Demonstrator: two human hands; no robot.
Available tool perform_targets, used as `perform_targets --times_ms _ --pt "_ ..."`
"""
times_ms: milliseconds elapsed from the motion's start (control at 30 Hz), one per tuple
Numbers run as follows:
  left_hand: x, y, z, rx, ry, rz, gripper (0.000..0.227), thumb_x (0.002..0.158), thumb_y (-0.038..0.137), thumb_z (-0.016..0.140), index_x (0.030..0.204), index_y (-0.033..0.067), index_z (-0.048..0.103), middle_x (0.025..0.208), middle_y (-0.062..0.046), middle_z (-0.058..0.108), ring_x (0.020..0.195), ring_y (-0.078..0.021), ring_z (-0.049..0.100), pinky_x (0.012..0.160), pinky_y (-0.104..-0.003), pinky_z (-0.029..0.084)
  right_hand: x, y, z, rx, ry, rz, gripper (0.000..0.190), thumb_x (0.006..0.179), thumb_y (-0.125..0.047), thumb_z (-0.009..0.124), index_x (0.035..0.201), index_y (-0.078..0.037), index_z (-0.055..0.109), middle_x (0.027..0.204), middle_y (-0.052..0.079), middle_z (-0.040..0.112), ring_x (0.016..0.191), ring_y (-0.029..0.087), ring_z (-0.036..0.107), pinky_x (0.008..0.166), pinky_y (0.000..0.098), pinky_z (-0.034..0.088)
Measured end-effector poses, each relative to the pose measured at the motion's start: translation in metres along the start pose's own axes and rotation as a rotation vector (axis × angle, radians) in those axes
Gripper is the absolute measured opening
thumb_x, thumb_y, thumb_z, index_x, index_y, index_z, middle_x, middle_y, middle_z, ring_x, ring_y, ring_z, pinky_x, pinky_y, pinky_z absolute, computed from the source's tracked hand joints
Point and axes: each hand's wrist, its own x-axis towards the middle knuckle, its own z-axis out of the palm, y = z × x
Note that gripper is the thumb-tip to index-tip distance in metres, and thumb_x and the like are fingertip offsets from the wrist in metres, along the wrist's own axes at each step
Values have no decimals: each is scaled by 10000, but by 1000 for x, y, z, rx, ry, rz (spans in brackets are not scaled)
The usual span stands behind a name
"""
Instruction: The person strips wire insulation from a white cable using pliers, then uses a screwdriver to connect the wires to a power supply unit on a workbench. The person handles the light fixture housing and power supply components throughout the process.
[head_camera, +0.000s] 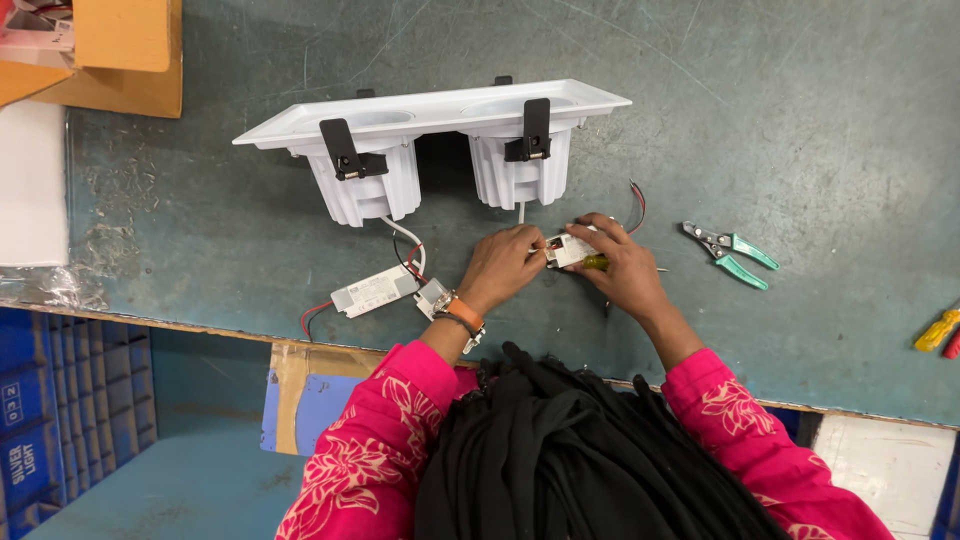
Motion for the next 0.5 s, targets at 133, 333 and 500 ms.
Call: perform_targets --times_ms 133,333,500 --pt "0 0 1 20 24 27 145 879 212 642 910 72 661 914 -93 728 790 -336 693 707 -467 524 -4 -9 -8 -10 6 -72 676 763 -250 855 1390 -229 603 1425 55 567 1127 331 654 859 408 548" --pt "1 2 6 95 85 43 97 873 177 622 870 89 665 900 -68 734 810 -324 687 725 -468 535 -33 -15 -27 400 109 27 660 909 11 577 1543 -147 486 1403 139 593 1169 275 636 978 352 543" --pt "0 7 12 236 80 92 104 890 172 629 884 72 655 870 -101 711 781 -328 682 702 -485 533 -34 -14 -34 653 326 27 393 1123 20 492 1497 -59 397 1326 177 644 1204 203 636 1055 324 520"
